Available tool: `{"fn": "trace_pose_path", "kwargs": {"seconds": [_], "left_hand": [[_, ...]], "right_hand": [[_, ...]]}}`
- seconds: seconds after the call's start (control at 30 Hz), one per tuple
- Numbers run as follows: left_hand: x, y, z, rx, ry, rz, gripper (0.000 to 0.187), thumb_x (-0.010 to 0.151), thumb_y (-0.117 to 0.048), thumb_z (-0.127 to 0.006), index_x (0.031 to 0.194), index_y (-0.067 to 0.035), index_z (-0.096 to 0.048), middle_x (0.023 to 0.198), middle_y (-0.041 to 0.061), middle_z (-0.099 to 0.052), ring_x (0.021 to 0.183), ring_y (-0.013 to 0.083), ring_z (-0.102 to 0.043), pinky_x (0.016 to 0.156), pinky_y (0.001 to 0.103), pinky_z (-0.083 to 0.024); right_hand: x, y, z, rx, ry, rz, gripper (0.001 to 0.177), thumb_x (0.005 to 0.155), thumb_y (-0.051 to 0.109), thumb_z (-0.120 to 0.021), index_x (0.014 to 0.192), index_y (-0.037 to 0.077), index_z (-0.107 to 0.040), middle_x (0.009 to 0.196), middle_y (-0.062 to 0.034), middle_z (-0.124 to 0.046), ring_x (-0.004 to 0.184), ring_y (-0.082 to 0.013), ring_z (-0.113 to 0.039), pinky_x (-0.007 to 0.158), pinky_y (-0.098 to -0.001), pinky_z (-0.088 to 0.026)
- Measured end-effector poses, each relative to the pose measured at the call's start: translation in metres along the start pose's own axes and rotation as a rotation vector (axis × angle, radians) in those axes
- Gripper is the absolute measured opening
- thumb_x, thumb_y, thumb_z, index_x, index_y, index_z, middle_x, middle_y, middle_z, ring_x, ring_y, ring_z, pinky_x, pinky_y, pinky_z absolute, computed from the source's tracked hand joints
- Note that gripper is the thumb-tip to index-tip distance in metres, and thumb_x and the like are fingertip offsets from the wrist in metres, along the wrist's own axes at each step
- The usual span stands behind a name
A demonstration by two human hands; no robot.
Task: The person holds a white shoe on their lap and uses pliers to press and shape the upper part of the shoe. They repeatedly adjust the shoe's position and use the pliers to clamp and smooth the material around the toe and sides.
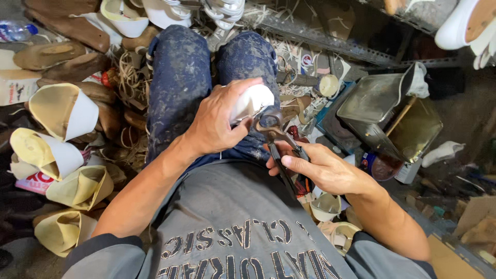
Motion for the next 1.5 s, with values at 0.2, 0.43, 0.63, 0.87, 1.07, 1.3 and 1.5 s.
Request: {"fn": "trace_pose_path", "kwargs": {"seconds": [0.2,0.43,0.63,0.87,1.07,1.3,1.5], "left_hand": [[-0.007,-0.008,-0.014,0.1,-0.046,-0.09,0.07,0.079,-0.009,-0.07,0.146,-0.011,-0.052,0.138,0.009,-0.063,0.122,0.0301,-0.066,0.105,0.042,-0.047],[-0.006,-0.017,-0.015,0.037,0.053,-0.073,0.067,0.085,-0.005,-0.067,0.149,-0.008,-0.047,0.138,0.019,-0.061,0.124,0.0376,-0.063,0.113,0.052,-0.041],[0.001,-0.006,0.005,-0.1,0.032,0.037,0.07,0.082,-0.003,-0.069,0.148,-0.012,-0.049,0.134,0.019,-0.064,0.123,0.0417,-0.064,0.107,0.055,-0.046],[0.016,0.059,0.055,-0.4,-0.217,0.127,0.079,0.079,-0.005,-0.072,0.152,-0.002,-0.043,0.14,0.021,-0.055,0.128,0.0293,-0.053,0.118,0.047,-0.037],[0.038,0.019,0.07,0.127,-0.216,-0.043,0.034,0.095,-0.011,-0.064,0.124,0.004,-0.059,0.127,0.021,-0.061,0.119,0.0352,-0.062,0.103,0.045,-0.051],[0.051,0.011,0.105,0.508,-0.039,-0.129,0.026,0.091,-0.005,-0.065,0.114,-0.003,-0.078,0.118,0.012,-0.077,0.096,0.0249,-0.075,0.081,0.04,-0.062],[0.054,0.006,0.095,0.69,-0.004,-0.44,0.007,0.105,0.003,-0.059,0.101,0.004,-0.065,0.103,0.02,-0.076,0.094,0.0296,-0.079,0.078,0.03,-0.068]], "right_hand": [[-0.016,-0.015,0.0,0.33,-0.016,-0.094,0.039,0.101,0.019,-0.054,0.128,-0.008,-0.064,0.106,-0.0252,-0.077,0.099,-0.0307,-0.077,0.074,-0.0441,-0.066],[-0.023,0.013,0.008,0.223,-0.06,-0.225,0.029,0.1,0.022,-0.054,0.096,-0.001,-0.071,0.072,-0.0137,-0.072,0.069,-0.0224,-0.074,0.065,-0.0384,-0.061],[0.015,-0.018,0.004,-0.473,-0.3,0.017,0.026,0.101,0.026,-0.054,0.08,0.02,-0.067,0.055,0.0057,-0.069,0.056,-0.0167,-0.068,0.061,-0.0297,-0.056],[0.063,0.012,0.053,-0.815,-0.906,0.578,0.018,0.101,0.016,-0.056,0.086,0.018,-0.067,0.068,0.0,-0.066,0.064,-0.027,-0.068,0.069,-0.0381,-0.057],[0.091,0.076,0.152,-0.026,-0.761,0.246,0.02,0.108,0.017,-0.041,0.126,0.01,-0.046,0.105,-0.0066,-0.07,0.097,-0.0195,-0.075,0.089,-0.0351,-0.065],[0.077,0.064,0.092,0.022,-0.496,0.18,0.051,0.097,0.035,-0.053,0.135,0.001,-0.053,0.119,-0.0138,-0.069,0.107,-0.0283,-0.072,0.094,-0.0425,-0.063],[0.076,0.0,0.037,0.296,-0.306,-0.115,0.058,0.089,0.031,-0.058,0.136,-0.004,-0.058,0.115,-0.0209,-0.075,0.101,-0.0319,-0.076,0.091,-0.0476,-0.063]]}}
Point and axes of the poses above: each hand's wrist, its own x-axis towards the middle knuckle, its own z-axis out of the back of the hand, y = z × x, the point moved 2 cm from there along x, towards the middle knuckle
